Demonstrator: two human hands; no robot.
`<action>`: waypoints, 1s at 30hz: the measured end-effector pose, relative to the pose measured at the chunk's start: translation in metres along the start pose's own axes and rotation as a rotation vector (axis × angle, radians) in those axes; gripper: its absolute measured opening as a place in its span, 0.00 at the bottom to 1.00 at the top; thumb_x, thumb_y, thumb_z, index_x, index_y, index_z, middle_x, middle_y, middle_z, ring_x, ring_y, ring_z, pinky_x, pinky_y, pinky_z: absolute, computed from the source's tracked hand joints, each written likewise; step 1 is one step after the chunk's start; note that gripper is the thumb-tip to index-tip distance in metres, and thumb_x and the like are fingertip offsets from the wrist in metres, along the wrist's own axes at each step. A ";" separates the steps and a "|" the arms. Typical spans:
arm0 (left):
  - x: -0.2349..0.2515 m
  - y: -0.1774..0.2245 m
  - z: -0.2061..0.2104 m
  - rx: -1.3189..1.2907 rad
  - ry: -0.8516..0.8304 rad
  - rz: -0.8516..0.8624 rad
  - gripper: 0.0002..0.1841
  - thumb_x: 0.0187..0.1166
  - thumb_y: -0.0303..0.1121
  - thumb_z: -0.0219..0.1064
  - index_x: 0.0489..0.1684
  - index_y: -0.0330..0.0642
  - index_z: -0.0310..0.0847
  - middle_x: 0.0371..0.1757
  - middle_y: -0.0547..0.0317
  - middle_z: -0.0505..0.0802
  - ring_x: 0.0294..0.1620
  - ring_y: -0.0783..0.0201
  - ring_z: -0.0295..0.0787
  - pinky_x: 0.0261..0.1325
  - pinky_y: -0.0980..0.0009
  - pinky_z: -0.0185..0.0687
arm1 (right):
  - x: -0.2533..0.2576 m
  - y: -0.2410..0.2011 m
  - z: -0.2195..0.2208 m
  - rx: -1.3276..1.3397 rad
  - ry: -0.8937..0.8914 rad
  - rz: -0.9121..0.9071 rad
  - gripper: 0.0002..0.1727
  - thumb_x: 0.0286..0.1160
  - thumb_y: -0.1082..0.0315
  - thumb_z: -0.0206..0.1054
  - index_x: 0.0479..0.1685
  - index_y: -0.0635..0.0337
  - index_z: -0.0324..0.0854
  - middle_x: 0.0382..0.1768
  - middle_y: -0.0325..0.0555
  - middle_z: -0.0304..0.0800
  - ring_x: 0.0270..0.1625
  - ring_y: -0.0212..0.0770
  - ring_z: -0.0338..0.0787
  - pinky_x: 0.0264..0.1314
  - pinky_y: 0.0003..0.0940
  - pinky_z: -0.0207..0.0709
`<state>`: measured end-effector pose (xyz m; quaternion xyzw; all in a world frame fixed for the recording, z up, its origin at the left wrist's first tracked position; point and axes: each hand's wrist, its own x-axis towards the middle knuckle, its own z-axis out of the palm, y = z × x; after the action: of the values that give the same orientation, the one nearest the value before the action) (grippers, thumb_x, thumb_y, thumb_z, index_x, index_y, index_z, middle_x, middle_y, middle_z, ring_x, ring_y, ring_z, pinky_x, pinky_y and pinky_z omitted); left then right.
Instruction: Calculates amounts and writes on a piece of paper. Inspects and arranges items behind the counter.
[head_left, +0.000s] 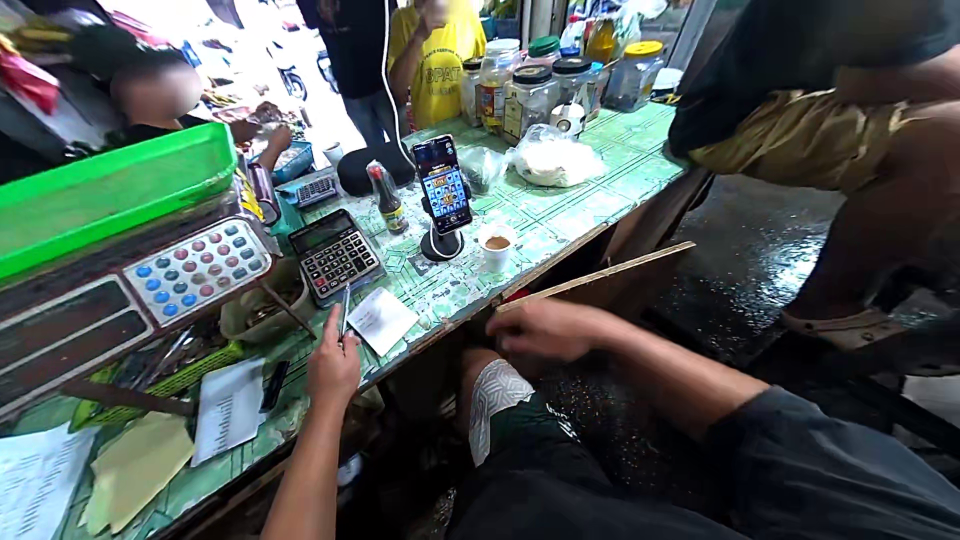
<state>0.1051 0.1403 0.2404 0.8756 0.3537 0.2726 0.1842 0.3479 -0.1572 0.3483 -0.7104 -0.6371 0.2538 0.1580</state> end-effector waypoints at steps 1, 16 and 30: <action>0.001 -0.004 0.004 0.008 0.001 0.021 0.29 0.90 0.33 0.50 0.93 0.47 0.60 0.49 0.42 0.96 0.46 0.43 0.95 0.55 0.38 0.86 | 0.001 -0.007 -0.029 -0.026 0.115 0.022 0.20 0.88 0.63 0.59 0.75 0.53 0.81 0.48 0.51 0.93 0.49 0.50 0.92 0.59 0.58 0.83; -0.034 -0.037 0.000 0.059 -0.048 0.024 0.20 0.84 0.28 0.53 0.64 0.47 0.90 0.57 0.49 0.94 0.57 0.51 0.93 0.60 0.48 0.88 | 0.115 -0.079 -0.089 0.032 0.376 -0.196 0.21 0.84 0.69 0.63 0.75 0.53 0.80 0.45 0.47 0.93 0.43 0.42 0.93 0.53 0.49 0.89; 0.005 -0.035 -0.056 0.398 -0.494 -0.182 0.23 0.86 0.36 0.60 0.81 0.61 0.78 0.69 0.46 0.89 0.65 0.42 0.89 0.63 0.36 0.83 | 0.237 0.019 0.099 -0.154 0.319 -0.164 0.41 0.61 0.32 0.75 0.74 0.44 0.82 0.79 0.45 0.79 0.83 0.52 0.72 0.76 0.64 0.69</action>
<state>0.0553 0.1748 0.2682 0.8989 0.4215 -0.0401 0.1130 0.3222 0.0639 0.2185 -0.6974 -0.6772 0.0747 0.2224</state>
